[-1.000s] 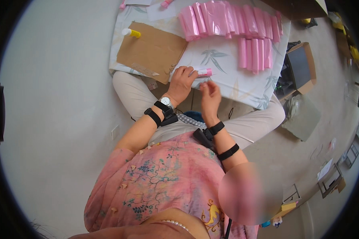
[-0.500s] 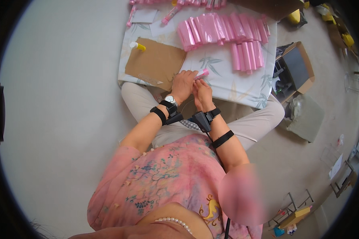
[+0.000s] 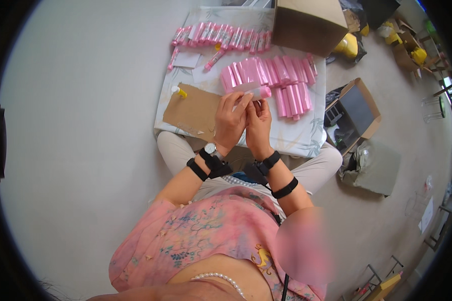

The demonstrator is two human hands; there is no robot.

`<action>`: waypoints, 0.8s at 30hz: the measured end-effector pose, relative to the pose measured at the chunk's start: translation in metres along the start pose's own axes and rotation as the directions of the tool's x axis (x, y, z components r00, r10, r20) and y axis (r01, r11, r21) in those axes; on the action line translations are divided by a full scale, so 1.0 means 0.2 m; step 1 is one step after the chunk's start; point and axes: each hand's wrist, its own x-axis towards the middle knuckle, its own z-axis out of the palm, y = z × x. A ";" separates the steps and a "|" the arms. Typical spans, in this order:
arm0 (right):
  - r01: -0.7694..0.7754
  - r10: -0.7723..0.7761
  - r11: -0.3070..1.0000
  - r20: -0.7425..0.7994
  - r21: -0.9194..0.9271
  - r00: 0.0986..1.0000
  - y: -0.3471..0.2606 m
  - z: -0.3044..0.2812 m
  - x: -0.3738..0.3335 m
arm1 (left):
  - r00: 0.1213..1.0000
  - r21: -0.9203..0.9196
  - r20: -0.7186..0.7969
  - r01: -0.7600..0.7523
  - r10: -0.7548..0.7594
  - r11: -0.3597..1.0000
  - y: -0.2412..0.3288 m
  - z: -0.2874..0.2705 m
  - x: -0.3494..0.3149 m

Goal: Wrapping small pink tubes in plastic protective sleeves and sealing them with glue.

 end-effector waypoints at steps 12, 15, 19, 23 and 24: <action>0.277 -0.262 0.942 0.097 -0.192 0.960 -0.47 0.29 -0.19 | 0.968 -0.071 -0.169 -0.201 0.187 0.977 0.39 -0.23 0.25; 0.323 -0.313 0.919 0.080 -0.227 0.946 -0.51 0.29 -0.22 | 0.954 -0.043 -0.186 -0.247 0.235 0.968 0.43 -0.25 0.26; 0.349 -0.339 0.912 0.086 -0.215 0.937 -0.52 0.28 -0.25 | 0.950 -0.034 -0.174 -0.269 0.259 0.963 0.47 -0.26 0.26; 0.337 -0.325 0.928 0.094 -0.161 0.941 -0.53 0.28 -0.25 | 0.961 -0.055 -0.142 -0.246 0.236 0.968 0.48 -0.28 0.27; 0.344 -0.328 0.923 0.113 -0.174 0.938 -0.53 0.27 -0.25 | 0.961 -0.056 -0.143 -0.246 0.236 0.968 0.48 -0.28 0.28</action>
